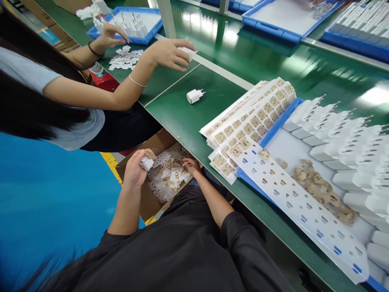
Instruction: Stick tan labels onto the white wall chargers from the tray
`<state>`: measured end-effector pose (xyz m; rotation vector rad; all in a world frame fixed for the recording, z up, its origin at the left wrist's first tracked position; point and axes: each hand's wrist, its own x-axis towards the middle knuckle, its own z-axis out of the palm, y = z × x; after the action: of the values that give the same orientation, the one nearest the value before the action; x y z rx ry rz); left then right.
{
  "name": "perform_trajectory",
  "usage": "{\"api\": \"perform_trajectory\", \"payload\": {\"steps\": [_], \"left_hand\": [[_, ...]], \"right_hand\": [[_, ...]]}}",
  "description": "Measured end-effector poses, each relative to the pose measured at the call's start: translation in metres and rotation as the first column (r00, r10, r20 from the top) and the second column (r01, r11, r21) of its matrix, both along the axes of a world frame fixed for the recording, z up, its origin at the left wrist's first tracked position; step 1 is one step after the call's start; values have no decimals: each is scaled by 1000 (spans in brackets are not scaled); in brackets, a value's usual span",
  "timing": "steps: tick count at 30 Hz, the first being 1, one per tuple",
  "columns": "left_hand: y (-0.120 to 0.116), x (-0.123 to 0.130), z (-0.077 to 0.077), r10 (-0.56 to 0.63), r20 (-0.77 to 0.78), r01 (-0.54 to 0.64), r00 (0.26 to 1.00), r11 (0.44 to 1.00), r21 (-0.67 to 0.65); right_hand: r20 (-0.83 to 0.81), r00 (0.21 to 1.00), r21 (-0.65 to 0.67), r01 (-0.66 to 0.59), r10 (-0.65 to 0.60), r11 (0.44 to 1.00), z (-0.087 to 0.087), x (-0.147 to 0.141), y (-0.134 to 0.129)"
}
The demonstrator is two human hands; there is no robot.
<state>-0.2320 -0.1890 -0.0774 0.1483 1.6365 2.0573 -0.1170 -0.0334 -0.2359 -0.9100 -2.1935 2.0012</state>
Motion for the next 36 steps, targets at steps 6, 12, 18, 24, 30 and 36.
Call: {"api": "perform_trajectory", "payload": {"steps": [6, 12, 18, 24, 30, 36], "left_hand": [[22, 31, 22, -193, -19, 193, 981, 981, 20], [56, 70, 41, -505, -172, 509, 846, 860, -21], [94, 116, 51, -683, -193, 701, 704, 712, 41], [128, 159, 46, -668, -220, 703, 711, 659, 268], [154, 211, 48, -760, -296, 815, 579, 521, 256], [170, 247, 48, -760, -382, 850, 525, 486, 203]], "right_hand": [[-379, 923, -63, 46, -67, 997, 117, 57, -31], [-570, 766, 178, 469, -298, 865, 209, 108, -11], [-671, 696, 455, 658, -255, 600, 235, 172, 16], [-738, 528, 204, 768, -421, 607, 249, 252, 10], [-639, 564, -148, 577, -523, 804, 239, 260, 1], [-591, 377, -403, 627, -713, 666, 226, 266, 8]]}}
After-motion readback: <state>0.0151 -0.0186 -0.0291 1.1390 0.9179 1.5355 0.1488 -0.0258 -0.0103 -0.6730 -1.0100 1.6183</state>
